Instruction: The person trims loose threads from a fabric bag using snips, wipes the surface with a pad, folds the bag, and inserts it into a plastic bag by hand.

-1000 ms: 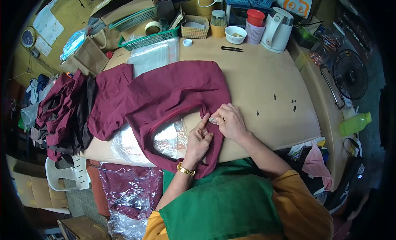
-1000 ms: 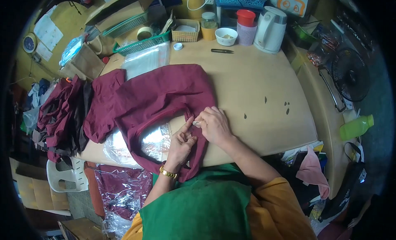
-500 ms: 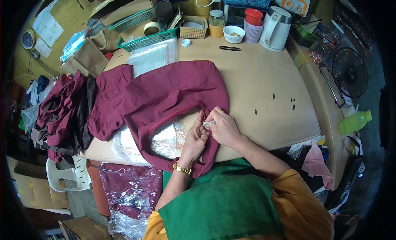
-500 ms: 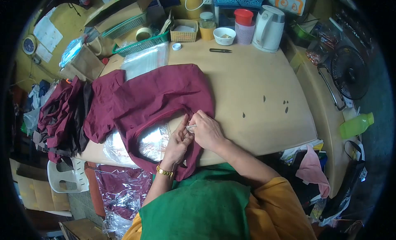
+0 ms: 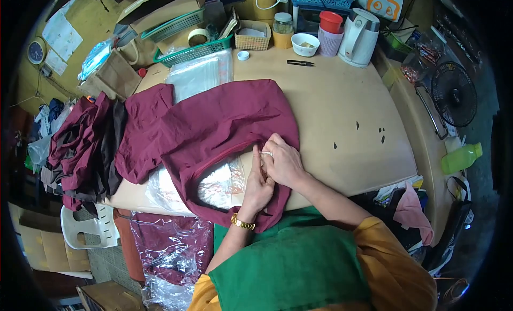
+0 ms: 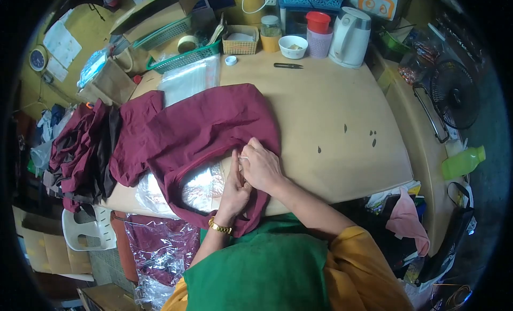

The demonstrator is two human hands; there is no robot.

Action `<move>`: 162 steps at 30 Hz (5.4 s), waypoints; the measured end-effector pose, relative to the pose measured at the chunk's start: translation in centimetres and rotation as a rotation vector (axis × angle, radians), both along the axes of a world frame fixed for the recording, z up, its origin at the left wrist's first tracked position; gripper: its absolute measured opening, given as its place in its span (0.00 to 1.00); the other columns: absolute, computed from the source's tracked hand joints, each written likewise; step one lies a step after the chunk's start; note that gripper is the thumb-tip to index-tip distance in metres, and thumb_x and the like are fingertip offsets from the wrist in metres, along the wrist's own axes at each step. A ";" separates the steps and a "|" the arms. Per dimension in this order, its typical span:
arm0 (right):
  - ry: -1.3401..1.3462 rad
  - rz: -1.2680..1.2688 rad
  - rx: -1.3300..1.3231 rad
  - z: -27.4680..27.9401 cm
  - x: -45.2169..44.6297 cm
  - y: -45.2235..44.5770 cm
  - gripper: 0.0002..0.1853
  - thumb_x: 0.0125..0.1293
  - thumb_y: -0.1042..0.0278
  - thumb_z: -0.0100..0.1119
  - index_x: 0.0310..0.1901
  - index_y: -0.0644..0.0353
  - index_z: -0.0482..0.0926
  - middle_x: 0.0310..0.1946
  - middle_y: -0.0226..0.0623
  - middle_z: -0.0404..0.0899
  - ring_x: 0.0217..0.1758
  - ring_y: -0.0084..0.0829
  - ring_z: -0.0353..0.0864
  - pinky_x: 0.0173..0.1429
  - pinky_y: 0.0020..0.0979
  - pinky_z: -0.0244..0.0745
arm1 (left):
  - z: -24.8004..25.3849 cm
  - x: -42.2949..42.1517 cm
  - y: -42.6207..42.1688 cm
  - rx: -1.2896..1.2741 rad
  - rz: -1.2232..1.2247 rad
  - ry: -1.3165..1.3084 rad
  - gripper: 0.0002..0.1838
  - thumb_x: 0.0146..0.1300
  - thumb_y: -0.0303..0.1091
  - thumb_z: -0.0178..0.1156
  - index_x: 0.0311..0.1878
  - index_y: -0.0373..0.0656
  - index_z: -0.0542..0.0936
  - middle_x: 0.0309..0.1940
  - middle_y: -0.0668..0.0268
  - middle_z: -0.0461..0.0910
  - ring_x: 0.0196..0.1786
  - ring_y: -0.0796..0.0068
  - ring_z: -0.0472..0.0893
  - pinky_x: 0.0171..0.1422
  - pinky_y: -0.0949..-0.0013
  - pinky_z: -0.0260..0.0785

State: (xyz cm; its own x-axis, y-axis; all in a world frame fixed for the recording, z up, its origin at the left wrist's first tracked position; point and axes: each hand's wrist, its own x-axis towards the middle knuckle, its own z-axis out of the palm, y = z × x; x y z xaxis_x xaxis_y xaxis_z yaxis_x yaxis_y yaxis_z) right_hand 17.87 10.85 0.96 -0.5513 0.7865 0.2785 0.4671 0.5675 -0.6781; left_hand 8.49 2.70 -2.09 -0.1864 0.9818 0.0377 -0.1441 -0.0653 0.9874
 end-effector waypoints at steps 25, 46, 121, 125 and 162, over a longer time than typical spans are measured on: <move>0.622 -0.030 -0.590 -0.3 5.2 1.5 0.05 0.66 0.72 0.62 0.40 0.63 0.79 0.36 0.35 0.82 0.37 0.29 0.82 0.43 0.29 0.77 | 1.3 0.2 0.6 -0.223 0.046 -0.114 0.24 0.64 0.18 0.59 0.64 0.33 0.74 0.36 0.75 0.78 0.35 0.91 0.73 0.42 0.84 0.68; 0.095 -0.021 0.009 -0.8 3.5 0.5 0.04 0.62 0.74 0.57 0.32 0.64 0.74 0.33 0.46 0.74 0.38 0.50 0.78 0.44 0.49 0.73 | 1.4 0.1 0.3 -0.219 0.007 0.071 0.34 0.59 0.12 0.55 0.71 0.26 0.63 0.36 0.79 0.71 0.31 0.94 0.65 0.38 0.87 0.62; -0.361 0.611 0.366 4.3 16.7 5.0 0.13 0.60 0.75 0.60 0.47 0.64 0.80 0.33 0.40 0.77 0.37 0.39 0.79 0.42 0.36 0.76 | 7.4 -10.4 -11.5 -0.311 0.229 0.854 0.12 0.51 0.31 0.74 0.27 0.37 0.78 0.24 0.60 0.75 0.32 0.63 0.77 0.39 0.62 0.68; 0.052 -0.003 -0.119 9.3 13.9 6.4 0.16 0.57 0.67 0.71 0.46 0.64 0.82 0.39 0.39 0.83 0.45 0.31 0.82 0.51 0.32 0.75 | 11.0 -12.5 -9.6 0.037 0.621 1.056 0.33 0.42 0.42 0.81 0.48 0.37 0.76 0.41 0.57 0.78 0.46 0.59 0.78 0.53 0.60 0.69; 0.199 -0.014 0.220 4.6 13.4 4.8 0.13 0.49 0.83 0.66 0.37 0.61 0.79 0.48 0.41 0.76 0.55 0.37 0.76 0.61 0.36 0.69 | 8.9 -13.2 -5.6 0.286 0.217 1.262 0.22 0.43 0.40 0.77 0.39 0.40 0.82 0.56 0.56 0.77 0.63 0.52 0.73 0.68 0.52 0.62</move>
State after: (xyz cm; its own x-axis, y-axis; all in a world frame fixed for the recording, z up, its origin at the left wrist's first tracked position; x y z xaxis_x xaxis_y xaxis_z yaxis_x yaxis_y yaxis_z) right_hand 31.32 15.63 5.51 -0.4585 0.7025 0.5444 0.3464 0.7053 -0.6185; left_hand -4.67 -2.94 6.79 -0.0216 0.8649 0.5015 0.9030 -0.1984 0.3811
